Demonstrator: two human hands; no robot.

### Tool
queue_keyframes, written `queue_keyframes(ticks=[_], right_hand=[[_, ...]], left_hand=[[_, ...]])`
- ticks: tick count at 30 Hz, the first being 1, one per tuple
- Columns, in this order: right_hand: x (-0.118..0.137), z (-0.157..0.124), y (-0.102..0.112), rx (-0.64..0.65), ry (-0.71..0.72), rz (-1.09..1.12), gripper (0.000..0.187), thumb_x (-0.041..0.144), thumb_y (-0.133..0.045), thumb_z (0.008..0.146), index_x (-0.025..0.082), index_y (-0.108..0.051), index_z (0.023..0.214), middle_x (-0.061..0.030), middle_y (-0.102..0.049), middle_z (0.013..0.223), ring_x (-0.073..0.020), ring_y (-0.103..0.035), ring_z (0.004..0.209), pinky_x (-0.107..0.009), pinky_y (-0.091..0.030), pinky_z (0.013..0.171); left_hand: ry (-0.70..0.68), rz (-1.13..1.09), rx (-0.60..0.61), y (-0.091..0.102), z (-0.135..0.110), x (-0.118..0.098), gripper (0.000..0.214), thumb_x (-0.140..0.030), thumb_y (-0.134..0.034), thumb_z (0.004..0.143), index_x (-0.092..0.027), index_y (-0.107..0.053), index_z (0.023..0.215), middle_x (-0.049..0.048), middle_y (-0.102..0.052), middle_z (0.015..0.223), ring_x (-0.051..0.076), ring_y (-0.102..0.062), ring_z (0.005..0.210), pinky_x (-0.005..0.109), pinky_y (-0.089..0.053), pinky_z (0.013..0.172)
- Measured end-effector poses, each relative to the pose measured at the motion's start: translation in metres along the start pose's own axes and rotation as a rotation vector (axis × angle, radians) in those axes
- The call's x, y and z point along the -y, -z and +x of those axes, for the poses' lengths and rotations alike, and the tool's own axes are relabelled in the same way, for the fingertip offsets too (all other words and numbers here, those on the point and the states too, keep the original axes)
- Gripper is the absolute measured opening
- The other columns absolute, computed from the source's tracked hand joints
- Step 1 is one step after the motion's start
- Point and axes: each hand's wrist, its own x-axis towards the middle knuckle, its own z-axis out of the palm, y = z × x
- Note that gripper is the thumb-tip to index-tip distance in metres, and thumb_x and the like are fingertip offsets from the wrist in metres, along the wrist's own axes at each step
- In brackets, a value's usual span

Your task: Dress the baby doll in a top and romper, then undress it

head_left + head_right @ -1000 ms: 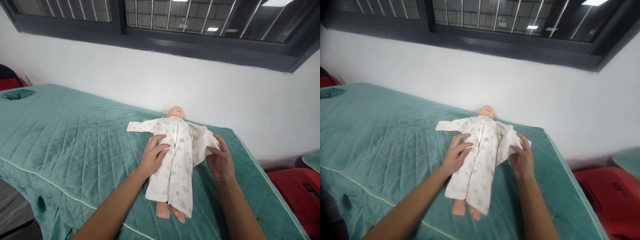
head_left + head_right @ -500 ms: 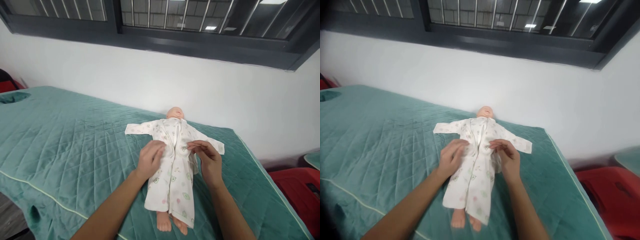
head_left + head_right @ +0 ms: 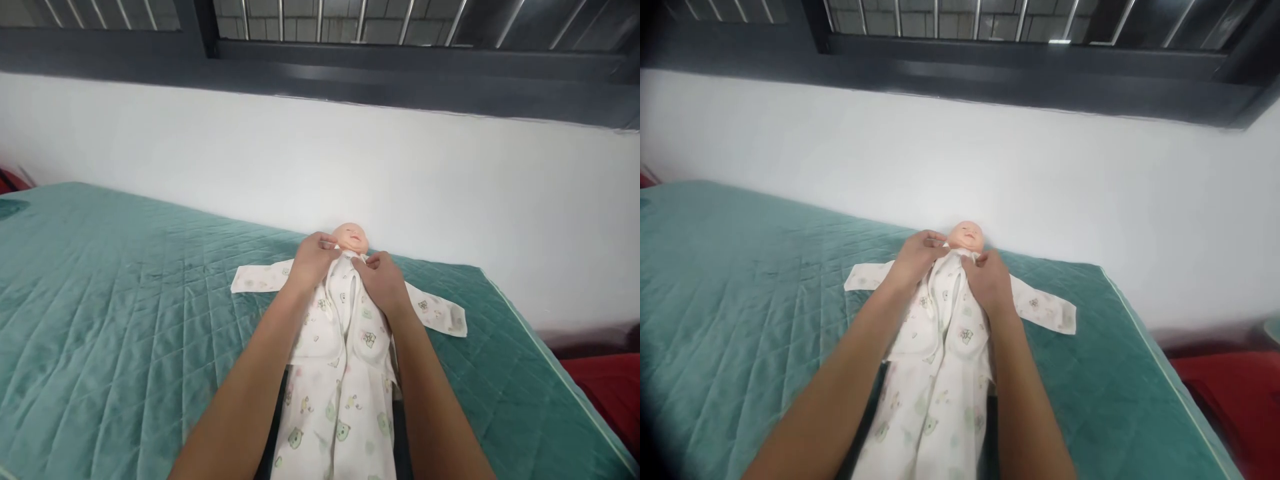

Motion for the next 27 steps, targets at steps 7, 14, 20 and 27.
queue_keyframes(ticks=[7,14,20,27], right_hand=[[-0.008,0.000,-0.001,-0.009,-0.001,0.043,0.023,0.044,-0.056,0.082,0.022,-0.060,0.085,-0.0047,-0.070,0.088,-0.0218,-0.061,0.083,-0.032,-0.042,0.073],[-0.006,0.003,0.002,0.076,0.006,0.270,0.025,0.039,-0.060,0.081,0.020,-0.071,0.092,-0.0055,-0.074,0.095,-0.0222,-0.065,0.088,-0.033,-0.046,0.078],[-0.009,0.001,-0.001,0.116,0.033,0.521,0.024,0.042,-0.067,0.077,0.021,-0.075,0.088,-0.0044,-0.077,0.100,-0.0230,-0.067,0.088,-0.034,-0.050,0.078],[-0.009,-0.001,-0.003,0.110,0.015,0.658,0.028,0.043,-0.074,0.075,0.023,-0.076,0.095,-0.0038,-0.077,0.098,-0.0244,-0.069,0.092,-0.036,-0.052,0.080]], left_hand=[[-0.102,0.077,0.049,0.004,-0.001,-0.002,0.021,-0.024,-0.061,0.080,-0.018,-0.071,0.098,0.0043,-0.073,0.089,0.017,-0.066,0.079,0.028,-0.048,0.071],[-0.216,0.456,0.142,0.001,0.006,0.008,0.019,-0.030,-0.062,0.084,-0.022,-0.076,0.092,0.0033,-0.075,0.095,0.020,-0.066,0.088,0.031,-0.047,0.081],[-0.188,0.391,0.131,0.005,0.010,0.011,0.014,-0.028,-0.063,0.084,-0.020,-0.073,0.087,0.0025,-0.076,0.093,0.019,-0.067,0.088,0.031,-0.046,0.082],[-0.195,0.393,0.140,0.011,0.011,0.014,0.012,-0.027,-0.061,0.085,-0.020,-0.072,0.085,0.0023,-0.075,0.091,0.018,-0.065,0.084,0.030,-0.046,0.082]])
